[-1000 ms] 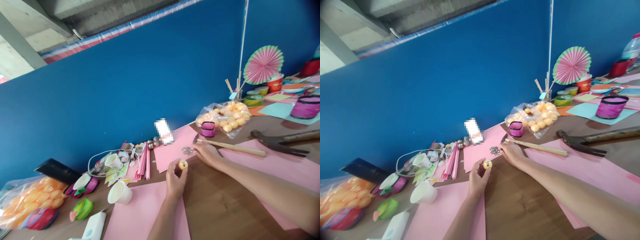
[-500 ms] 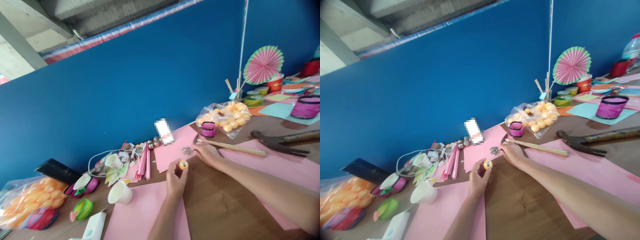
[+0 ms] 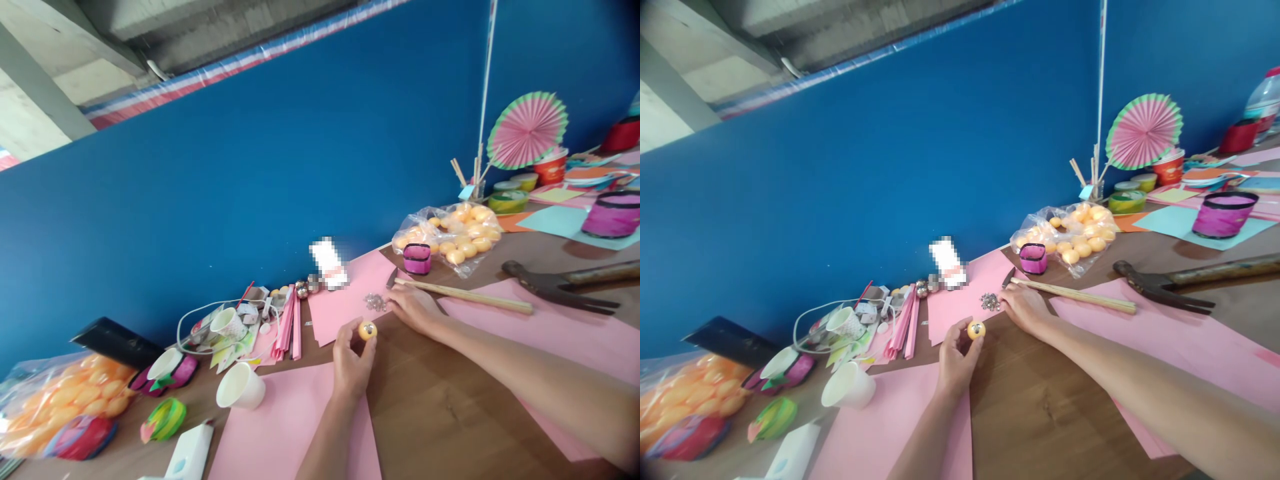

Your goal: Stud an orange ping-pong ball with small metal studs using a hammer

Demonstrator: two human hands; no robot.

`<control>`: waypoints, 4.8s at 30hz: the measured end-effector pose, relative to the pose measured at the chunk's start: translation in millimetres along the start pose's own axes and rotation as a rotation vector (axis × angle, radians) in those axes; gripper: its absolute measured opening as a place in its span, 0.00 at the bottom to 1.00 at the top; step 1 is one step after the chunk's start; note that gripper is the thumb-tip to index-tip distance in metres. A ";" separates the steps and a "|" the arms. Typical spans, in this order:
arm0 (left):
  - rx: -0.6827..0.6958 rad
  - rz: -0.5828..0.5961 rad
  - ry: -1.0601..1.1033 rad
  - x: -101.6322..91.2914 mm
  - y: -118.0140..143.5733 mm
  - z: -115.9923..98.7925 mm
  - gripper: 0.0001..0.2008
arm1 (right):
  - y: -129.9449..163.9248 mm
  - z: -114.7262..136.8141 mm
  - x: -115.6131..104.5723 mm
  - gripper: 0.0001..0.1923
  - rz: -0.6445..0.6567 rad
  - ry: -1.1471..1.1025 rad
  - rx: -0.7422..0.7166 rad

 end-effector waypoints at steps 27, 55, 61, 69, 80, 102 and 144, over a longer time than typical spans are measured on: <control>-0.060 -0.030 0.094 -0.2 -0.9 0.5 0.23 | 13.1 38.6 0.5 0.10 0.109 -0.880 0.010; -0.006 -0.056 0.004 -1.6 -1.4 -0.8 0.21 | 13.3 35.4 5.1 0.15 0.310 -1.126 0.126; -0.054 -0.050 0.061 -0.4 -1.2 2.0 0.22 | 13.8 35.7 5.2 0.15 0.290 -1.070 0.062; -0.080 -0.063 0.109 0.1 -0.9 2.2 0.21 | 14.4 39.1 1.7 0.17 0.357 -1.067 0.043; -0.081 -0.110 0.050 0.3 -1.7 0.4 0.20 | 15.2 41.6 -1.6 0.17 0.389 -1.092 0.034; -0.033 -0.126 -0.017 -1.0 -1.3 -2.5 0.19 | 15.6 42.1 -4.3 0.17 0.412 -1.062 0.017; -0.057 -0.089 -0.026 0.4 -1.3 0.6 0.17 | 13.7 38.8 2.5 0.14 0.370 -1.058 0.141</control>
Point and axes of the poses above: each hand's wrist, its own y-axis away from the middle knuckle, its own x-axis out of the palm, z = x × y, the point moved 1 cm from there along -y, towards the middle knuckle, and after that the axes turned 3 degrees about x, right-handed, at the moved point
